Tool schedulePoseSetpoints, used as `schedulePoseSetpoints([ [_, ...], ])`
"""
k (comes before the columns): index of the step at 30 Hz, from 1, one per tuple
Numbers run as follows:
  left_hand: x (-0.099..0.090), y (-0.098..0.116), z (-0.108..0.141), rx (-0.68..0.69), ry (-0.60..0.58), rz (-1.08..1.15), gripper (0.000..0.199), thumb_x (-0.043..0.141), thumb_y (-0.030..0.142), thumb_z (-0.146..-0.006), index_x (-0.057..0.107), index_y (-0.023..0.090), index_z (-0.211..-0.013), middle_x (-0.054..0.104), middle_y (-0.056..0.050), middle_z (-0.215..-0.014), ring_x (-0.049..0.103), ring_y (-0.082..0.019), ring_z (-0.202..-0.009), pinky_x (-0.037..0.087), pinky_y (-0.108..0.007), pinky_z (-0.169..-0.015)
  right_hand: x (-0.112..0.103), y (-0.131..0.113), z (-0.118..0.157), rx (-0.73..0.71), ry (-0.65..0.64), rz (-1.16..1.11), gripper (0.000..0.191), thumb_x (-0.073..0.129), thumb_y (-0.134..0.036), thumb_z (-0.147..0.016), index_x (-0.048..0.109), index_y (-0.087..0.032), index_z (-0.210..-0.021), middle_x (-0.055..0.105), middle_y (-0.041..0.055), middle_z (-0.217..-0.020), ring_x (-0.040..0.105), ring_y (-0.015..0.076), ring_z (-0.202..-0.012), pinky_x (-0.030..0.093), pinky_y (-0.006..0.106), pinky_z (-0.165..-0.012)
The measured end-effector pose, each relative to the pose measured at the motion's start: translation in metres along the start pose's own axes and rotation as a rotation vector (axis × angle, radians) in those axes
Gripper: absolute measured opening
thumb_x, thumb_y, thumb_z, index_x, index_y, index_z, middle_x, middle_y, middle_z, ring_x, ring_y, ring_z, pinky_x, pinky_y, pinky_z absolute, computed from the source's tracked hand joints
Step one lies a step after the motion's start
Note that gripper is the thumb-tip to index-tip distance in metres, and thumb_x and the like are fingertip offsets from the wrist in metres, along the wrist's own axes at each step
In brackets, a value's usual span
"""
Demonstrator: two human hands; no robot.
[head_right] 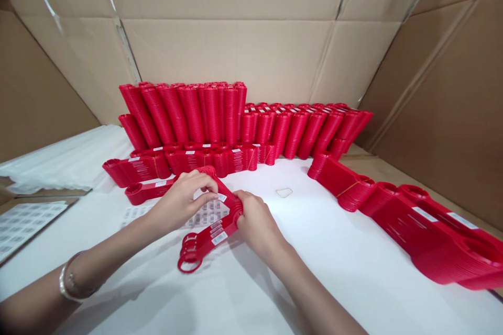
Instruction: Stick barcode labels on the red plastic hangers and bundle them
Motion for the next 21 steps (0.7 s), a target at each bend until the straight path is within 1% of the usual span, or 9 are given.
schedulePoseSetpoints([
  [6,-0.002,-0.001,-0.001,-0.021,-0.033,-0.027,0.009,0.052,0.023,-0.083,0.056,0.018,-0.077,0.060,0.004,-0.081,0.047,-0.014,-0.084,0.027,-0.030,-0.078,0.001,-0.004,0.001,-0.005,-0.014,0.021,0.041,0.031,-0.001,-0.054,0.057,-0.017,-0.081,0.064,0.0012,-0.081,0.058,0.0140,-0.072,0.038,0.021,-0.060],
  [9,0.000,-0.002,-0.001,-0.023,-0.020,-0.041,0.009,0.053,0.022,-0.083,0.056,0.018,-0.076,0.059,0.004,-0.080,0.047,-0.014,-0.084,0.027,-0.030,-0.077,0.001,-0.006,0.002,-0.018,-0.015,0.016,0.041,0.031,-0.002,-0.055,0.058,-0.017,-0.082,0.065,0.0016,-0.082,0.058,0.0149,-0.073,0.038,0.021,-0.061],
  [12,0.001,-0.002,-0.001,0.009,0.001,-0.069,0.009,0.052,0.022,-0.083,0.056,0.018,-0.075,0.059,0.003,-0.079,0.047,-0.014,-0.083,0.027,-0.030,-0.076,0.001,-0.006,0.002,-0.043,-0.016,-0.001,0.043,0.031,-0.002,-0.055,0.059,-0.018,-0.085,0.065,0.0018,-0.084,0.059,0.0156,-0.076,0.039,0.022,-0.062],
  [14,0.002,-0.002,0.000,0.053,0.026,-0.111,0.011,0.051,0.023,-0.084,0.055,0.017,-0.076,0.058,0.002,-0.079,0.047,-0.014,-0.082,0.027,-0.030,-0.075,0.001,-0.006,0.003,-0.052,-0.015,-0.017,0.043,0.031,-0.002,-0.055,0.059,-0.018,-0.084,0.065,0.0021,-0.084,0.059,0.0158,-0.077,0.039,0.022,-0.063],
  [16,0.003,0.001,0.002,0.122,0.080,-0.197,0.013,0.049,0.026,-0.085,0.055,0.017,-0.077,0.058,0.001,-0.079,0.046,-0.014,-0.081,0.027,-0.030,-0.073,0.001,-0.007,0.004,-0.058,-0.011,-0.036,0.044,0.031,-0.002,-0.054,0.059,-0.017,-0.085,0.065,0.0022,-0.086,0.059,0.0157,-0.077,0.040,0.022,-0.064],
  [18,0.004,0.005,0.004,0.220,0.165,-0.335,0.017,0.045,0.028,-0.087,0.054,0.015,-0.078,0.056,-0.001,-0.078,0.044,-0.014,-0.078,0.027,-0.030,-0.070,0.002,-0.010,0.005,-0.070,-0.020,-0.055,0.046,0.031,-0.001,-0.054,0.059,-0.018,-0.086,0.065,0.0015,-0.086,0.059,0.0150,-0.076,0.041,0.022,-0.063],
  [21,0.006,0.011,0.008,0.372,0.288,-0.565,0.022,0.040,0.026,-0.089,0.053,0.014,-0.076,0.052,-0.003,-0.073,0.040,-0.015,-0.073,0.026,-0.030,-0.066,0.005,-0.016,0.008,-0.101,-0.057,-0.106,0.049,0.029,0.000,-0.055,0.060,-0.018,-0.088,0.064,0.0001,-0.082,0.058,0.0139,-0.073,0.041,0.021,-0.063],
])
Point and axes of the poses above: each hand's wrist, its own z-axis away from the middle knuckle, its own x-axis out of the palm, y = z × x, the point moved 5 cm from there along -z, towards the middle knuckle
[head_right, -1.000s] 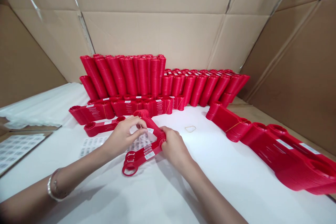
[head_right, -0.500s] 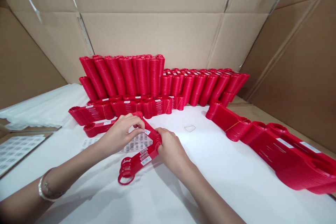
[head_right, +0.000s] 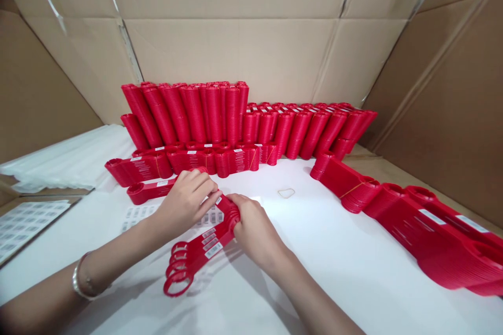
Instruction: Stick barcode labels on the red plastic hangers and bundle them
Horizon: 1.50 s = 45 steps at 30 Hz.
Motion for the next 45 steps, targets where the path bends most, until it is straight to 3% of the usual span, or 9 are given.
schedulePoseSetpoints([
  [4,-0.002,-0.001,0.002,0.067,0.101,-0.141,0.021,0.044,0.028,-0.087,0.055,0.013,-0.078,0.052,-0.005,-0.078,0.038,-0.016,-0.073,0.027,-0.029,-0.065,0.002,-0.004,0.001,-0.025,-0.024,-0.067,0.050,0.030,0.001,-0.057,0.062,-0.017,-0.091,0.064,-0.0002,-0.080,0.058,0.0137,-0.073,0.042,0.021,-0.063],
  [12,-0.018,-0.018,0.006,-0.076,0.305,-0.156,0.016,0.051,0.026,-0.084,0.059,0.017,-0.095,0.054,-0.007,-0.101,0.042,-0.019,-0.090,0.032,-0.034,-0.077,-0.001,-0.007,0.000,-0.013,-0.027,-0.197,0.048,0.036,-0.001,-0.067,0.062,-0.016,-0.104,0.065,0.0026,-0.093,0.060,0.0147,-0.077,0.047,0.023,-0.068],
  [23,-0.020,-0.040,0.009,-0.361,0.313,0.589,0.016,0.046,0.019,-0.086,0.056,0.017,-0.098,0.050,-0.006,-0.100,0.053,-0.012,-0.094,0.048,-0.023,-0.076,-0.024,0.008,-0.007,0.040,0.158,-0.163,0.054,0.034,0.002,-0.061,0.061,-0.015,-0.106,0.065,0.0010,-0.094,0.060,0.0152,-0.081,0.047,0.021,-0.063],
  [28,-0.018,-0.031,0.015,-0.270,0.303,0.634,0.018,0.046,0.012,-0.084,0.055,0.017,-0.099,0.049,-0.006,-0.100,0.052,-0.011,-0.095,0.046,-0.023,-0.082,-0.037,0.010,-0.008,-0.015,0.257,-0.100,0.057,0.034,0.002,-0.060,0.061,-0.014,-0.107,0.065,0.0014,-0.097,0.059,0.0156,-0.089,0.046,0.022,-0.076],
  [31,-0.014,-0.028,0.024,-0.167,0.221,0.557,0.017,0.050,0.013,-0.082,0.056,0.017,-0.098,0.050,-0.006,-0.099,0.050,-0.012,-0.096,0.043,-0.025,-0.087,-0.039,0.012,-0.009,-0.034,0.257,-0.080,0.057,0.034,0.001,-0.059,0.061,-0.014,-0.107,0.064,0.0022,-0.101,0.058,0.0163,-0.092,0.045,0.024,-0.079],
  [34,-0.005,-0.029,0.035,-0.156,0.097,0.569,0.012,0.049,0.020,-0.085,0.057,0.015,-0.092,0.053,-0.006,-0.090,0.052,-0.011,-0.086,0.043,-0.023,-0.078,-0.034,0.010,-0.009,-0.034,0.196,-0.098,0.054,0.035,0.000,-0.061,0.061,-0.014,-0.106,0.065,0.0025,-0.100,0.059,0.0164,-0.090,0.046,0.024,-0.077],
  [40,0.017,-0.010,0.047,-0.282,-0.676,0.843,0.028,0.038,0.035,-0.089,0.060,0.020,-0.098,0.060,-0.004,-0.095,0.055,-0.013,-0.083,0.043,-0.022,-0.072,-0.019,-0.005,-0.003,-0.141,0.030,-0.132,0.051,0.039,0.001,-0.067,0.060,-0.017,-0.110,0.062,0.0025,-0.108,0.057,0.0170,-0.099,0.045,0.026,-0.086],
  [43,0.014,0.009,0.048,-0.327,-0.946,1.132,0.035,0.039,0.045,-0.087,0.059,0.020,-0.101,0.060,-0.005,-0.098,0.056,-0.013,-0.084,0.043,-0.020,-0.068,-0.014,-0.011,0.000,-0.180,-0.040,-0.158,0.048,0.041,0.000,-0.072,0.059,-0.019,-0.112,0.061,0.0030,-0.111,0.057,0.0159,-0.099,0.044,0.026,-0.088],
  [45,0.012,0.024,0.049,-0.331,-1.045,1.316,0.031,0.052,0.043,-0.080,0.058,0.017,-0.096,0.060,-0.004,-0.089,0.056,-0.012,-0.077,0.043,-0.019,-0.063,-0.013,-0.013,0.001,-0.194,-0.042,-0.160,0.045,0.043,-0.002,-0.075,0.059,-0.020,-0.113,0.060,0.0035,-0.111,0.057,0.0155,-0.098,0.045,0.026,-0.087],
])
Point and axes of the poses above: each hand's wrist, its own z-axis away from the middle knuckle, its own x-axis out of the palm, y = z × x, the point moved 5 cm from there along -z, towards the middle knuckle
